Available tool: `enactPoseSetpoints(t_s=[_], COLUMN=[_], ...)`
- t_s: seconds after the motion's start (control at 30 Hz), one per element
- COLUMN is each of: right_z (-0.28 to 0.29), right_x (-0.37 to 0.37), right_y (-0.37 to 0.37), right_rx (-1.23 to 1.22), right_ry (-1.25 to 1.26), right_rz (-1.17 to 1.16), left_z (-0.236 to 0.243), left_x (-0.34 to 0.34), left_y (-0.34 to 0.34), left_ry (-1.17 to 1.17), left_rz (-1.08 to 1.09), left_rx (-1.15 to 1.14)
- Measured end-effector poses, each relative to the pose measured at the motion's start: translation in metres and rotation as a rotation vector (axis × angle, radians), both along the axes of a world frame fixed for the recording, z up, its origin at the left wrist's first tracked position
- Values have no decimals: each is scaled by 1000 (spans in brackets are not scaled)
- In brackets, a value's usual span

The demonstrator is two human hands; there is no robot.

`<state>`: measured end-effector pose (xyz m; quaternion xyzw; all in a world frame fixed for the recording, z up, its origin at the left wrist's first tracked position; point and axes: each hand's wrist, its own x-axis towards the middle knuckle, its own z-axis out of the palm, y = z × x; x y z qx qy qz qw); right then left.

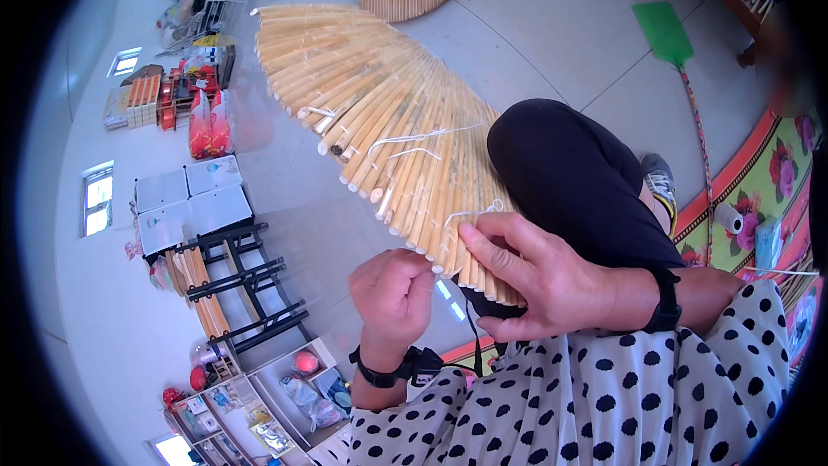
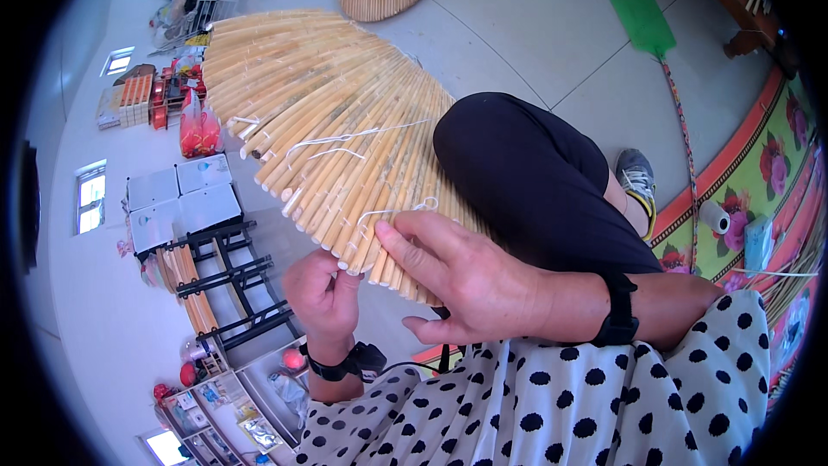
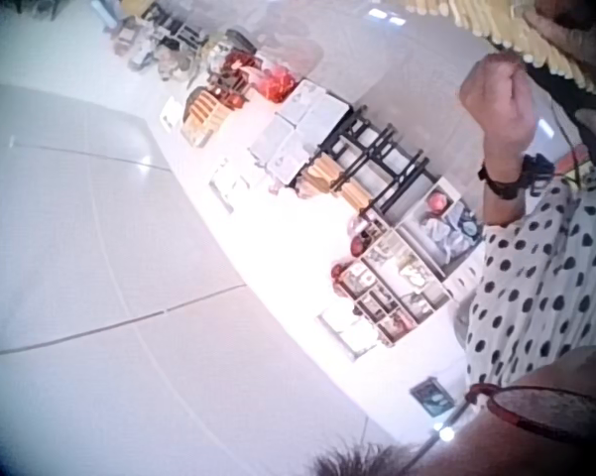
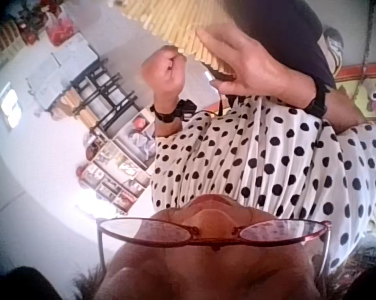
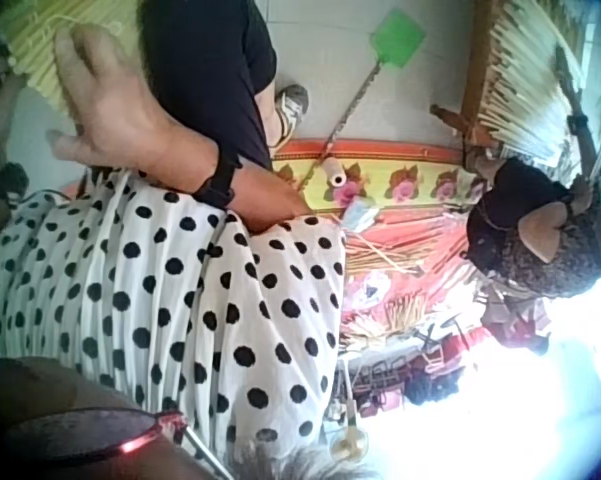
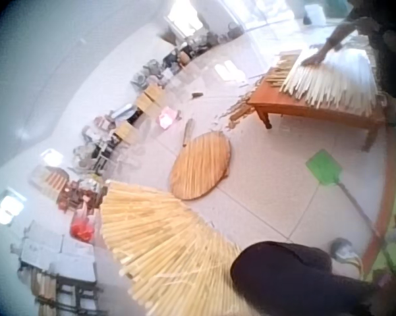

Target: The person weaves together bamboo stalks using white thread to form a circular mat, trimming excess thread with a small tool.

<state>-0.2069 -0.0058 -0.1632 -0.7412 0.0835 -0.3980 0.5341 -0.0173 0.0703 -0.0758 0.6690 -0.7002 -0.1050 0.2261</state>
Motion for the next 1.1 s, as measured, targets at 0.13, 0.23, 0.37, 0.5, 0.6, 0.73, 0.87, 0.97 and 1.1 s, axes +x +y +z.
enactPoseSetpoints(t_s=[0.13,0.23,0.37,0.5,0.6,0.73,0.87,0.97,1.1], right_z=[1,2,2,6,7,8,12,17,19], right_x=[1,4,3,2,2,0,-2,-1,4], right_y=[1,4,5,8,8,9,9,8,10], right_rx=[-33,-38,-48,-47,-82,-94,-91,-106,-130], right_ry=[8,17,37,63,95,122,132,167,177], right_rz=[-15,-24,-33,-73,-87,-106,-123,-135,-218], left_z=[6,-3,-2,-4,-9,-12,-10,-12,-20], left_x=[-13,-20,-33,-30,-25,-28,-33,-34,-34], left_y=[-1,7,11,13,15,10,2,0,1], left_ry=[-65,4,-21,20,30,74,94,119,246], left_rz=[74,202,298,284,266,243,198,176,189], left_rx=[42,-70,-38,-14,-33,-77,-105,-138,-210])
